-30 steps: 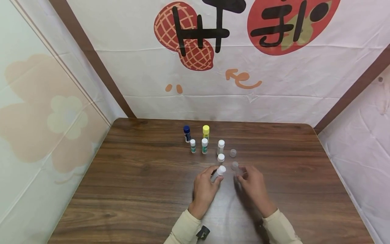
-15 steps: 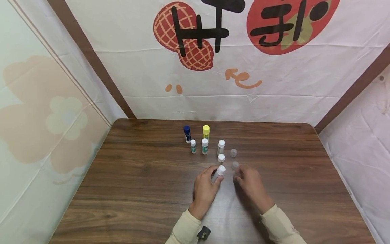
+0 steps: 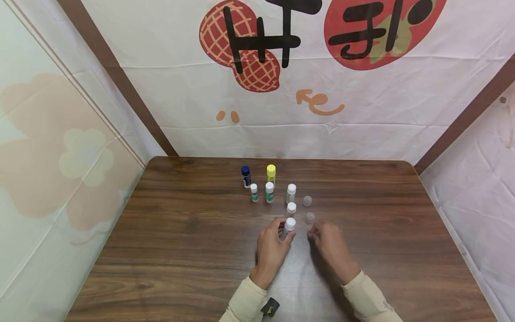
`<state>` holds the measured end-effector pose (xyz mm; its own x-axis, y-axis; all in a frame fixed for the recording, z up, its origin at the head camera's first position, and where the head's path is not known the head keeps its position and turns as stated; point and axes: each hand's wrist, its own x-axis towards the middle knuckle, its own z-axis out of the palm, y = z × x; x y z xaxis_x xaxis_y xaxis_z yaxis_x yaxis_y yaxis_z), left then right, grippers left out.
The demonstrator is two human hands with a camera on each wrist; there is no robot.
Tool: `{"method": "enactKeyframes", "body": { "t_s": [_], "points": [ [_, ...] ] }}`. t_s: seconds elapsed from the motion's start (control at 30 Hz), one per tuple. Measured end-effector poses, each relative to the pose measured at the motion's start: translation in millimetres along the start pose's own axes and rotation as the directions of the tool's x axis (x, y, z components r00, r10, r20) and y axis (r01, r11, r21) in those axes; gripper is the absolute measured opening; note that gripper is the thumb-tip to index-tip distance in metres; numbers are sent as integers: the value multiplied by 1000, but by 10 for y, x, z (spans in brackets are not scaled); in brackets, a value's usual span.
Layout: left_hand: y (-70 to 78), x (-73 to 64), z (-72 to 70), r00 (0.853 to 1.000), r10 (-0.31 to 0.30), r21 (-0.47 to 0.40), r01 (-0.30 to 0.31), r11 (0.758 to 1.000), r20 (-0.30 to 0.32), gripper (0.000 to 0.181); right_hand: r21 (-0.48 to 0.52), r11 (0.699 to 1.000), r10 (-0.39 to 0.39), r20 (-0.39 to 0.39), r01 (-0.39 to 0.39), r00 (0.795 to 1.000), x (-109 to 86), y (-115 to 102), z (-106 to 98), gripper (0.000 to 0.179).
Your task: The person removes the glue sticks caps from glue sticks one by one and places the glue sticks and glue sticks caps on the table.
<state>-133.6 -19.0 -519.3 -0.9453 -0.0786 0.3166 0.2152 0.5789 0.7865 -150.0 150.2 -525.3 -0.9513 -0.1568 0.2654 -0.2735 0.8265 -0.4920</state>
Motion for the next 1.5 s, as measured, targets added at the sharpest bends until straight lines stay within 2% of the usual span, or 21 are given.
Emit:
{"method": "enactKeyframes", "body": {
  "t_s": [0.27,0.73,1.2,1.5],
  "points": [
    [18,30,15,999,-34,-48,35,998,20,32,-31,1000,5,-2,-5,1000,1,-6,9,16],
    [-25,41,68,995,-59,-58,63,996,75,31,-26,1000,17,-27,-18,999,-17,-1,26,19],
    [-41,42,87,997,-26,-42,29,999,73,33,-31,999,32,-35,-34,999,-1,-10,16,18],
    [-38,33,72,997,-26,-52,30,998,75,33,-31,999,23,-28,-24,999,-1,-18,26,18]
  ]
}}
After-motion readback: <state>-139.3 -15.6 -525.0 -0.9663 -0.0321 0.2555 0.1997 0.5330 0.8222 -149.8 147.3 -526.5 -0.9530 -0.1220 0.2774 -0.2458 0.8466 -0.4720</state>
